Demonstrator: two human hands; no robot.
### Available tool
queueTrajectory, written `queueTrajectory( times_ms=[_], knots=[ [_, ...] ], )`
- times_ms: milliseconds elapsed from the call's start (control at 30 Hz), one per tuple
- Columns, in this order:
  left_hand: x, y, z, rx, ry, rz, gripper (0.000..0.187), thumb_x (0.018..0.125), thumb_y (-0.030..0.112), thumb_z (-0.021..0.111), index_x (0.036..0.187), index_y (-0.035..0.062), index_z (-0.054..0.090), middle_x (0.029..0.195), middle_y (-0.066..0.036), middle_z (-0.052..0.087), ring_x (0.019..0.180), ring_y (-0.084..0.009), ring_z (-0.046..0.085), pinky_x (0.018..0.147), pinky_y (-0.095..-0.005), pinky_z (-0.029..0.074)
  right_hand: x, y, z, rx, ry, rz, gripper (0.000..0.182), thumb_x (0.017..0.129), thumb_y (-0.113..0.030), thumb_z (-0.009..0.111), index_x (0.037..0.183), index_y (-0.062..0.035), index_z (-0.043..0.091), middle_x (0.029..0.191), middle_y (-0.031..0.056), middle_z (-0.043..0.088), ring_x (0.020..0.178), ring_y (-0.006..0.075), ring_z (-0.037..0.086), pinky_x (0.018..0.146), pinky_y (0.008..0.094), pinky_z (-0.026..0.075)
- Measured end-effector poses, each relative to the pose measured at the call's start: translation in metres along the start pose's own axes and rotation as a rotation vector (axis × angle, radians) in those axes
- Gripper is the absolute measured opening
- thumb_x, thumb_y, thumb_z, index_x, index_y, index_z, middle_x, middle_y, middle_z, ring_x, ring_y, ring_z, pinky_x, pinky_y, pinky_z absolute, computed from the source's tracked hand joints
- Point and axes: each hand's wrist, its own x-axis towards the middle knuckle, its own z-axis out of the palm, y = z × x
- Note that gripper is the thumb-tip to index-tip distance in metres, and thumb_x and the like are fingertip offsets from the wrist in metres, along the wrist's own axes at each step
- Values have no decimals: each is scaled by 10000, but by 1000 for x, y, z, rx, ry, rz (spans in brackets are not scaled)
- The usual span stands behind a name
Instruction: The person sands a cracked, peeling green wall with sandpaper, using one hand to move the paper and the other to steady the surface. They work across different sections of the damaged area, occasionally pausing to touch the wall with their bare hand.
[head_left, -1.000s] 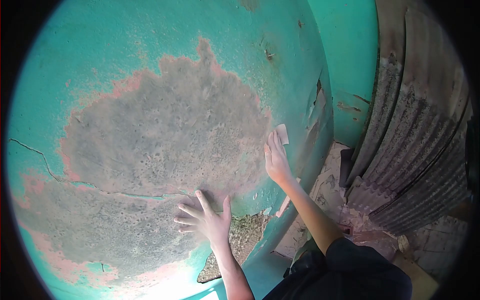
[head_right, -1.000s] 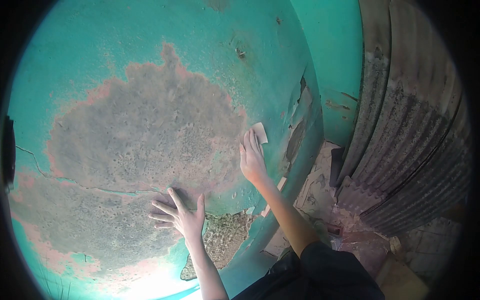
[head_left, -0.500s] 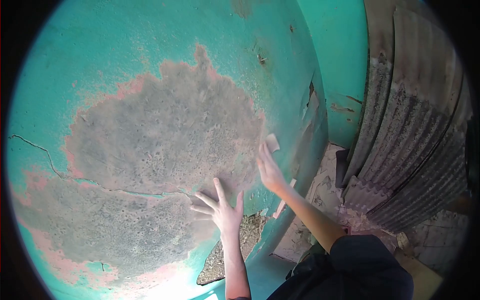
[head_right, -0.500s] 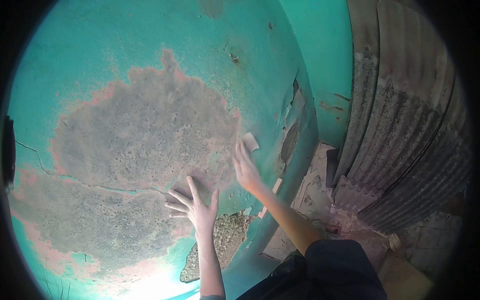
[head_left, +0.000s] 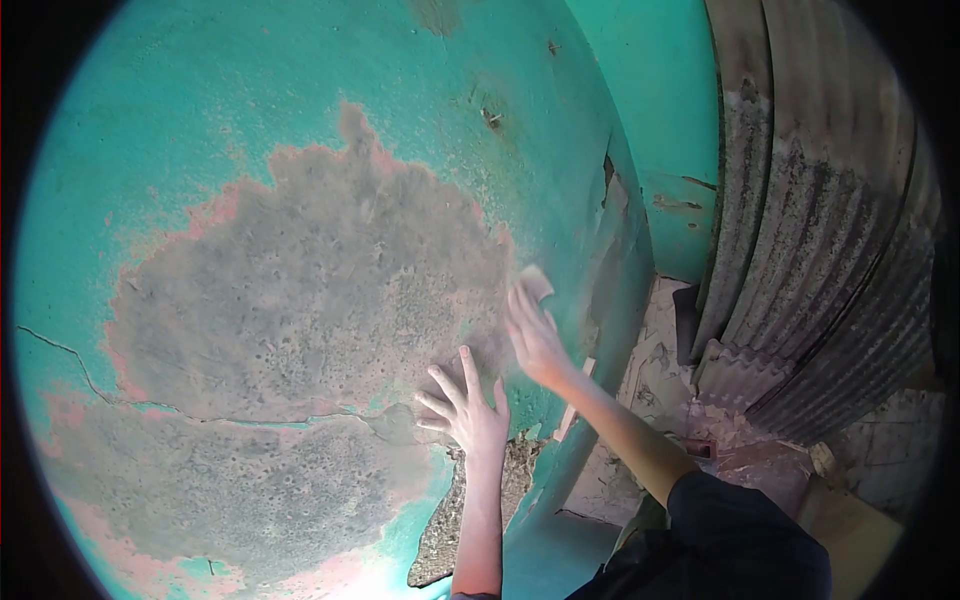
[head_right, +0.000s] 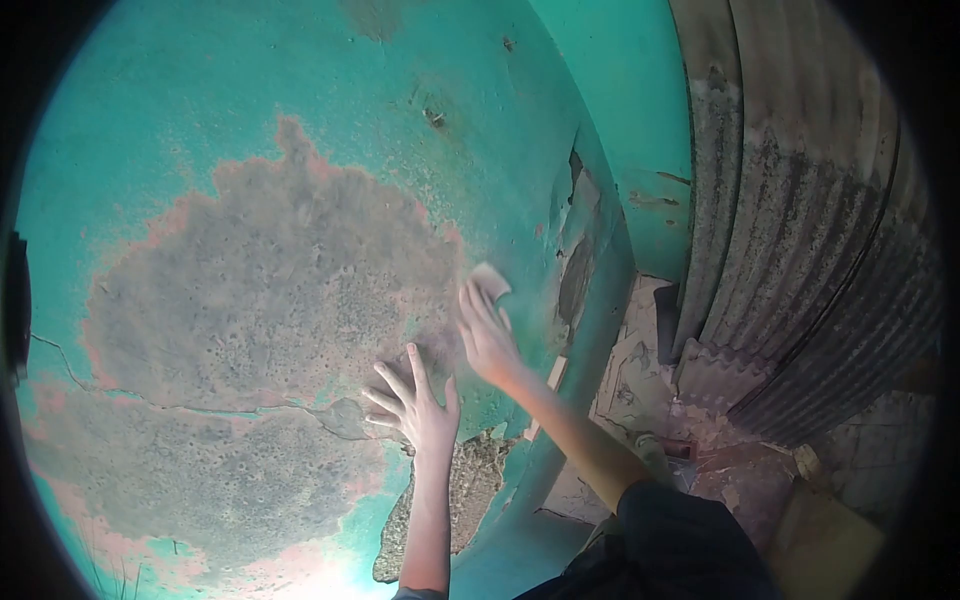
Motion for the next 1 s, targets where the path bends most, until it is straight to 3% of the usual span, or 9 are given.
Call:
queueTrajectory(
  times_ms=[133, 333, 400, 500, 600, 800, 867, 933, 1000],
  knots=[
    [1, -3, -2, 2, -6, 5, 880, 911, 497, 661, 1639, 367, 183, 1689, -256, 38, 1432, -708, 3, 1018, -891, 77, 27, 18, 9, 161, 200, -118, 568, 1046, -149, 453, 1558, 49, 307, 1640, 281, 236, 1532, 402, 241, 1236, 457, 230],
    [2, -4, -2, 3, -40, -20, 813, 944, 487, 632, 1625, 422, 194, 1691, -205, 132, 1414, -702, 150, 1001, -892, 178, -15, 8, 15, -24, -113, -32, 620, 1034, -182, 445, 1599, -22, 247, 1659, 223, 231, 1521, 416, 251, 1220, 507, 236],
    [1, -4, -3, 1, -30, -7, 814, 942, 489, 636, 1624, 424, 196, 1689, -203, 142, 1413, -697, 161, 1003, -889, 182, 25, 14, 6, 140, 125, -92, 631, 1024, -168, 438, 1608, -34, 237, 1669, 212, 215, 1534, 412, 223, 1228, 507, 227],
    [-1, -7, 2, -8, -5, 8, 818, 938, 494, 645, 1622, 428, 200, 1686, -201, 156, 1412, -690, 179, 1007, -883, 193, 22, 24, 13, 188, 143, -158, 628, 1026, -163, 438, 1609, -41, 237, 1673, 203, 211, 1538, 404, 220, 1227, 514, 228],
    [0, -5, -1, -12, 0, 7, 818, 937, 491, 649, 1621, 428, 204, 1685, -197, 161, 1411, -687, 186, 1013, -875, 202, -28, 13, 22, 30, -45, -124, 610, 1030, -147, 452, 1592, -14, 258, 1651, 230, 248, 1514, 422, 259, 1212, 495, 264],
    [-1, -6, 1, -7, 21, 15, 808, 942, 475, 646, 1620, 427, 209, 1689, -188, 153, 1420, -676, 184, 1025, -864, 210, 47, 19, -6, 194, 186, -180, 550, 1048, -119, 442, 1554, 52, 313, 1634, 271, 256, 1525, 405, 254, 1236, 451, 243],
    [-2, -5, 1, -22, 31, 14, 807, 943, 472, 645, 1620, 427, 209, 1690, -187, 150, 1423, -673, 182, 1027, -864, 209, 35, 21, -1, 177, 163, -175, 548, 1048, -120, 442, 1553, 53, 314, 1632, 275, 257, 1521, 406, 261, 1231, 453, 252],
    [1, -7, 2, -40, -71, -8, 828, 935, 515, 637, 1628, 408, 198, 1705, -202, 49, 1443, -686, 65, 1063, -857, 96, 12, 17, 7, 159, 145, -181, 547, 1049, -121, 441, 1551, 54, 316, 1630, 278, 258, 1518, 406, 269, 1226, 455, 261],
    [-1, -5, -3, -27, -50, -8, 812, 940, 491, 640, 1622, 423, 205, 1698, -193, 99, 1435, -675, 126, 1052, -855, 155, -19, 9, 18, 26, 24, -182, 537, 1050, -119, 459, 1535, 70, 328, 1606, 292, 300, 1499, 415, 300, 1212, 428, 285]
  ],
)
